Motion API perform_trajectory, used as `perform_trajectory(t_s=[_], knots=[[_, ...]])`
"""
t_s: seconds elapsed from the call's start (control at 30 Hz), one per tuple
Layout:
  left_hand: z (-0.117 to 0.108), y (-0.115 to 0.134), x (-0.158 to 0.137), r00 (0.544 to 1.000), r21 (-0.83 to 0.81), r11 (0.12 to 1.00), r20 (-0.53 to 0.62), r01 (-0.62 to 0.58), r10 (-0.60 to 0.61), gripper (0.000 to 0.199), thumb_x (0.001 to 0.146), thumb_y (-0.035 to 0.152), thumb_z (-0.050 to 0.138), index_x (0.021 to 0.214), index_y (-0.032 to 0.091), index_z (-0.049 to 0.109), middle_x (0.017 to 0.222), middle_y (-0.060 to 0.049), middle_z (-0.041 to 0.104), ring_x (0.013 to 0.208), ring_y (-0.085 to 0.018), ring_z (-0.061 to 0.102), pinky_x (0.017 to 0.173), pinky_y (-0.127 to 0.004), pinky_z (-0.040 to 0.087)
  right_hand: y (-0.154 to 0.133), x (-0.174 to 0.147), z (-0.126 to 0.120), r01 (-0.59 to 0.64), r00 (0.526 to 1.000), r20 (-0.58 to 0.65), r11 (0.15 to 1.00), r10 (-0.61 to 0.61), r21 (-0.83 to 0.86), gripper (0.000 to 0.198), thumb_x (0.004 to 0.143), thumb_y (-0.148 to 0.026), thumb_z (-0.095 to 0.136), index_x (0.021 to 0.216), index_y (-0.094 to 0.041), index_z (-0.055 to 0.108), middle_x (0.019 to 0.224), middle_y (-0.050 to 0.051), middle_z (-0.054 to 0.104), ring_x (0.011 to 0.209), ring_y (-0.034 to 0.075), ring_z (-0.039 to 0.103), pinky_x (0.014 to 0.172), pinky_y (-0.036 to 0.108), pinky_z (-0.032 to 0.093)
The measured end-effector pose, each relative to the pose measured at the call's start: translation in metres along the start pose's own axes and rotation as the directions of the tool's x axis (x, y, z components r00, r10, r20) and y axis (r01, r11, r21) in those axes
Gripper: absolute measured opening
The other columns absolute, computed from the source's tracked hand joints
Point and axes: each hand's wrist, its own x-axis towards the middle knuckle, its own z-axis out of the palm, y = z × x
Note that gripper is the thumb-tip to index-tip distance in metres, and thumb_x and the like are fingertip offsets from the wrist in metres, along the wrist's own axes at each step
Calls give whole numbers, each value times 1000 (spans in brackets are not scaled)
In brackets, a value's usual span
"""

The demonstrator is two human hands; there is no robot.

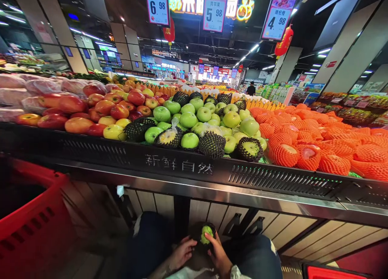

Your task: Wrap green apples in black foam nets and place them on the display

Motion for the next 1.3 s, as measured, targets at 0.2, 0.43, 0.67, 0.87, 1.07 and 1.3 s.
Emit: perform_trajectory(t_s=[0.2, 0.43, 0.67, 0.87, 1.07, 1.3], knots=[[22, 23, -32, 995, 169, 985, -88, -26, 41, 63, 32, 44, 97, 78, 17, 63, 60, 6, 56, 49, -4, 37, 49, -24, 10, -28, -23, 20, 83, 996, 16, 996, -82, -13, 59, 46, -44, 85, 101, -29, 70, 88, 1, 77, 89, 27, 73, 74, 36, 56], [2, 18, -28, 992, 147, 984, -82, 103, -92, 50, 51, 41, 96, 77, 15, 64, 62, 6, 55, 54, -4, 45, 49, -21, 18, -19, -8, 8, -3, 998, -55, 1000, 4, 22, 62, 49, -33, 88, 106, -32, 63, 102, -2, 77, 96, 21, 72, 65, 26, 58], [0, 13, -20, 1000, 103, 995, -14, 0, 1, 34, 61, 19, 87, 83, 16, 61, 76, 4, 59, 64, -5, 51, 53, -19, 27, -7, -1, 5, 13, 1000, 1, 998, -13, 62, 66, 50, -27, 91, 110, -29, 63, 97, -1, 79, 82, 19, 73, 51, 22, 54], [-1, 15, -21, 999, 100, 995, 10, -32, 31, 30, 65, 19, 82, 82, 19, 57, 73, 2, 56, 63, -8, 54, 50, -19, 29, -1, 1, 7, 2, 999, 40, 998, -5, 67, 58, 54, -31, 90, 105, -28, 64, 94, -1, 79, 76, 17, 73, 53, 23, 57], [1, 14, -22, 997, 125, 991, 69, -47, 38, 40, 58, 25, 90, 73, 18, 53, 63, 6, 49, 51, -4, 41, 44, -20, 11, 0, 2, 4, 14, 998, 53, 998, -18, 61, 60, 53, -30, 90, 105, -29, 62, 95, -3, 79, 84, 18, 75, 59, 23, 61], [-3, 15, -19, 999, 115, 993, 48, -20, 14, 49, 59, 43, 91, 78, 19, 53, 61, 9, 47, 46, -2, 34, 44, -20, 8, -5, 2, 5, 6, 998, 63, 997, -11, 77, 60, 50, -29, 90, 102, -29, 60, 95, -4, 79, 89, 20, 76, 63, 25, 63]])
